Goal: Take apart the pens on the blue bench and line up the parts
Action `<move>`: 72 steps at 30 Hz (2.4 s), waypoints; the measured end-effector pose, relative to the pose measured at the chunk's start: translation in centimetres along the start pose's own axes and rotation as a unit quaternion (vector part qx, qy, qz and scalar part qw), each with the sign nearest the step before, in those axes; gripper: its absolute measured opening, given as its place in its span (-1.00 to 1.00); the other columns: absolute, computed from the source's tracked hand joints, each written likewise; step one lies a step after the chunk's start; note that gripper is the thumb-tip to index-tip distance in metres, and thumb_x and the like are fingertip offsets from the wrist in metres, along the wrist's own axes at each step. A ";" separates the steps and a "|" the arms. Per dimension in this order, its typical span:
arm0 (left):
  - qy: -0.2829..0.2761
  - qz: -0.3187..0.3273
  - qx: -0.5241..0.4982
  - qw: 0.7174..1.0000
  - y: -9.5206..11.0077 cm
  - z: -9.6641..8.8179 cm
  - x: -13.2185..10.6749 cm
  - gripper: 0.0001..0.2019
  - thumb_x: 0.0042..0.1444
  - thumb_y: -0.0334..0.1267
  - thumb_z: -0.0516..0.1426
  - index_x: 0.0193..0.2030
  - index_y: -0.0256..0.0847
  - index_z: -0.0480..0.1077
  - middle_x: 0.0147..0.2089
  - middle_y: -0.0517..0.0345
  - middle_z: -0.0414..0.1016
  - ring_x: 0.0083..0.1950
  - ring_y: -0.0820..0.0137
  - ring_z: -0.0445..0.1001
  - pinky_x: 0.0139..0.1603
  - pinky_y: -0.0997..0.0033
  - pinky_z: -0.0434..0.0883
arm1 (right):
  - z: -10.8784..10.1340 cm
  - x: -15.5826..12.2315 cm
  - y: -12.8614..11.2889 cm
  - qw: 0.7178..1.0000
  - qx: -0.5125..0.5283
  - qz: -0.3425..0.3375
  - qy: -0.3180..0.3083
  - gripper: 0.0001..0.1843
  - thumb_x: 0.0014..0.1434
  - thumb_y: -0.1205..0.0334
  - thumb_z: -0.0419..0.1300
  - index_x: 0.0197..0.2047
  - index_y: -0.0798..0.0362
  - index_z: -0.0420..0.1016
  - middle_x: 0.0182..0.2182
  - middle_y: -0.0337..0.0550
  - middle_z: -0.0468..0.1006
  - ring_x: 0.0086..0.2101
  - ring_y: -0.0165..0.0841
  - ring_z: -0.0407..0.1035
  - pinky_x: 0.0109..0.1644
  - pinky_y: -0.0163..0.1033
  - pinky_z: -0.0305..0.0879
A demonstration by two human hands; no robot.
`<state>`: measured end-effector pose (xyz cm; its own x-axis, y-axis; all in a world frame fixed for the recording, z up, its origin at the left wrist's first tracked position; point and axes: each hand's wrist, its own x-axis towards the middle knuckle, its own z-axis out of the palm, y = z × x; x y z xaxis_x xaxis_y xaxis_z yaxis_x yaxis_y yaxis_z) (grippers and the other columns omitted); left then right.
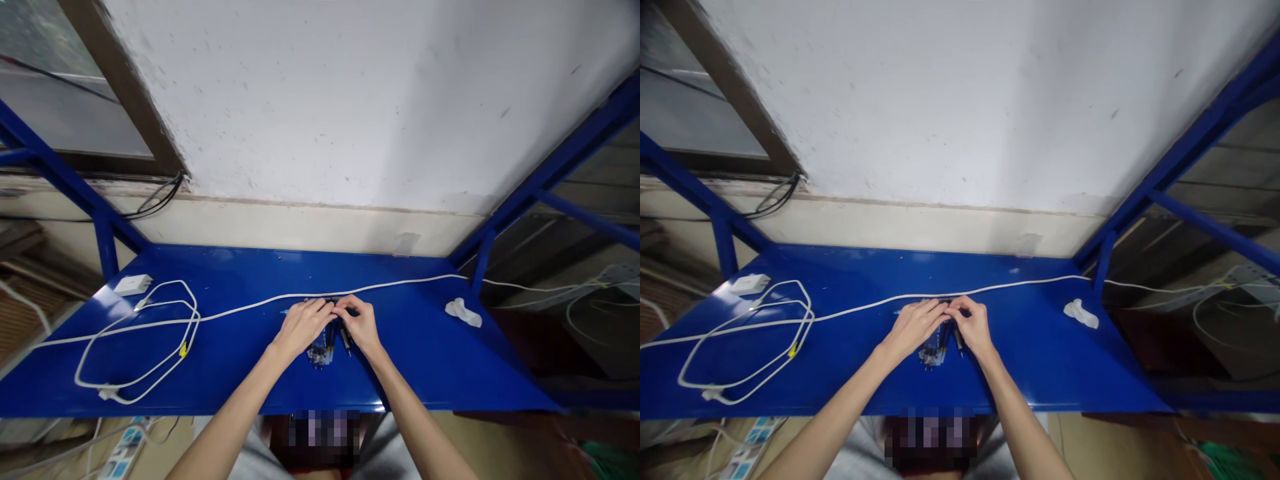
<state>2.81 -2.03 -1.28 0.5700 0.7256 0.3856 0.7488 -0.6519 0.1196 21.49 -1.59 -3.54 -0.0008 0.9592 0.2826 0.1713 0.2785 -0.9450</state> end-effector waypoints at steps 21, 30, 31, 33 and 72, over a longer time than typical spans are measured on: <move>0.090 -0.002 -0.059 0.994 -1.1 2.1 -0.8 -0.71 0.48 -0.27 -0.02 -0.02 -0.15 0.55 -0.15 0.10 0.63 -0.24 0.41 0.62 -0.36 0.47 0.36 | -4.9 -2.8 0.5 0.977 -0.203 0.017 0.063 -0.72 0.32 0.02 0.19 -0.23 0.03 0.60 -0.38 -0.12 0.61 -0.42 -0.27 0.40 -0.30 -0.20 0.31; 0.082 0.001 -0.063 0.995 -1.2 2.4 -0.8 -0.72 0.44 -0.33 -0.02 -0.09 -0.15 0.54 -0.15 0.08 0.61 -0.22 0.37 0.60 -0.34 0.44 0.34 | -3.5 -2.2 0.3 0.955 -0.297 -0.012 0.026 -0.79 0.16 0.20 0.30 -0.50 -0.04 0.46 -0.51 -0.20 0.45 -0.38 -0.24 0.30 -0.24 -0.18 0.15; 0.085 0.002 -0.062 0.994 -1.2 2.5 -0.8 -0.72 0.44 -0.33 -0.02 -0.09 -0.15 0.54 -0.14 0.09 0.62 -0.21 0.37 0.61 -0.34 0.43 0.34 | -3.6 -2.2 0.4 0.955 -0.296 -0.011 0.027 -0.78 0.16 0.20 0.30 -0.50 -0.04 0.46 -0.51 -0.20 0.45 -0.38 -0.24 0.30 -0.24 -0.18 0.16; 0.091 0.002 -0.062 0.994 -1.2 2.5 -0.7 -0.73 0.44 -0.33 -0.01 -0.08 -0.15 0.54 -0.13 0.10 0.62 -0.21 0.36 0.61 -0.34 0.42 0.35 | -3.8 -2.3 0.6 0.957 -0.287 -0.009 0.032 -0.76 0.18 0.16 0.30 -0.51 -0.03 0.46 -0.52 -0.19 0.46 -0.39 -0.24 0.31 -0.25 -0.18 0.18; 0.098 -0.001 -0.076 0.992 -1.4 2.8 -0.4 -0.76 0.44 -0.31 0.02 -0.11 -0.14 0.54 -0.23 0.12 0.57 -0.23 0.35 0.58 -0.36 0.43 0.34 | -2.8 -0.3 1.0 0.973 -0.174 -0.150 -0.029 -0.83 0.38 0.24 0.20 -0.14 -0.04 0.65 -0.23 -0.07 0.66 -0.15 -0.16 0.47 0.00 -0.04 0.39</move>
<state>2.46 -0.82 -4.15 0.4813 0.6791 0.5542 0.6812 -0.6877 0.2511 24.45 -1.79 -4.09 -0.1554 0.8409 0.5184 0.4772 0.5234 -0.7059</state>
